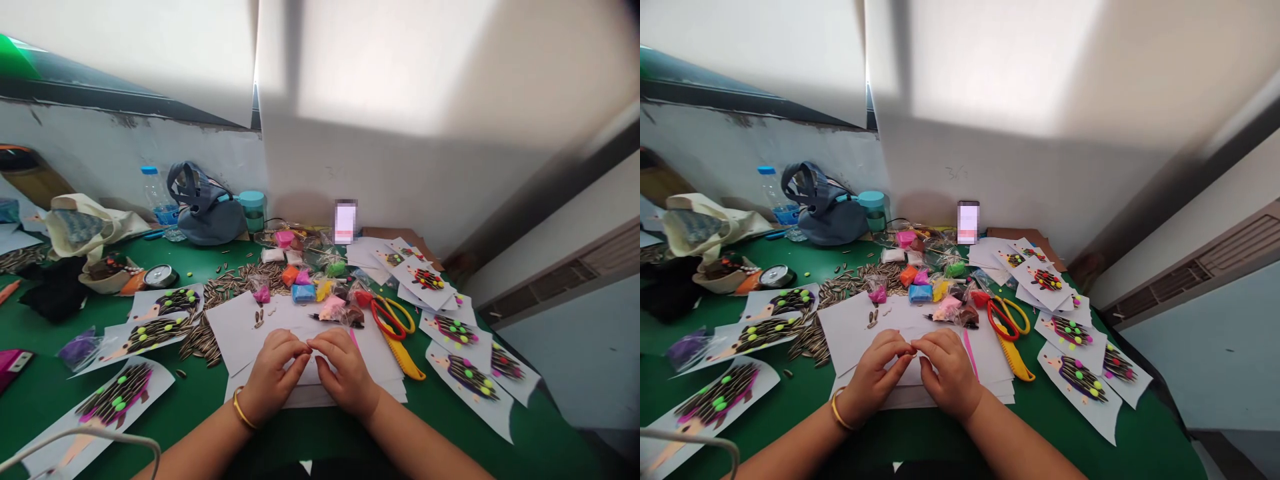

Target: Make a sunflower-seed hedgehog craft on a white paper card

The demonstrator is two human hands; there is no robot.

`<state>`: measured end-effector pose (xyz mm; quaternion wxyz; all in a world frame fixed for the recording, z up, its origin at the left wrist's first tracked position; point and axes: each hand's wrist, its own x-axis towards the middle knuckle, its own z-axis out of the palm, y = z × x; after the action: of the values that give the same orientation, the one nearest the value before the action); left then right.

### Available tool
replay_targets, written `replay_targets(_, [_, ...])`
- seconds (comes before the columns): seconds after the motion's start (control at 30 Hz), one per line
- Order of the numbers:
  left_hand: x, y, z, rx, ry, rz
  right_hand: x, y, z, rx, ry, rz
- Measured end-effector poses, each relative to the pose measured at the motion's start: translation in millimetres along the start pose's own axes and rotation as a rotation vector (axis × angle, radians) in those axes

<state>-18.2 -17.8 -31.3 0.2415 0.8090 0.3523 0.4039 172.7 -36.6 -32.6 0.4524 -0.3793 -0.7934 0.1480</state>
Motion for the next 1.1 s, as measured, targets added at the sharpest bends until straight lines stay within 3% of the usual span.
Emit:
replay_targets(0.27, [2.3, 1.0, -1.9, 0.04, 0.005, -0.03, 2.3, -1.9, -1.8, -0.032, 0.0, 0.009])
replay_targets(0.43, [7.3, -4.8, -11.1, 0.057, 0.06, -0.073, 2.0, 5.7, -6.4, -0.248, 0.008, 0.102])
replay_targets(0.63, [12.1, -22.5, -22.1, 0.051, 0.141, -0.132, -6.0, 5.9, -2.7, -0.405, -0.256, 0.228])
replay_targets(0.77, [12.6, -26.1, -21.0, 0.049, 0.11, -0.129, -10.3, 7.6, 2.6, -0.403, -0.336, 0.259])
replay_targets(0.93, [10.9, -21.6, -20.4, 0.065, 0.04, -0.121, -6.6, 8.3, -1.4, -0.362, -0.312, 0.226])
replay_targets(1.1, [11.7, -14.1, -21.3, 0.08, -0.038, -0.104, 8.6, 0.8, -7.6, -0.276, -0.152, 0.169])
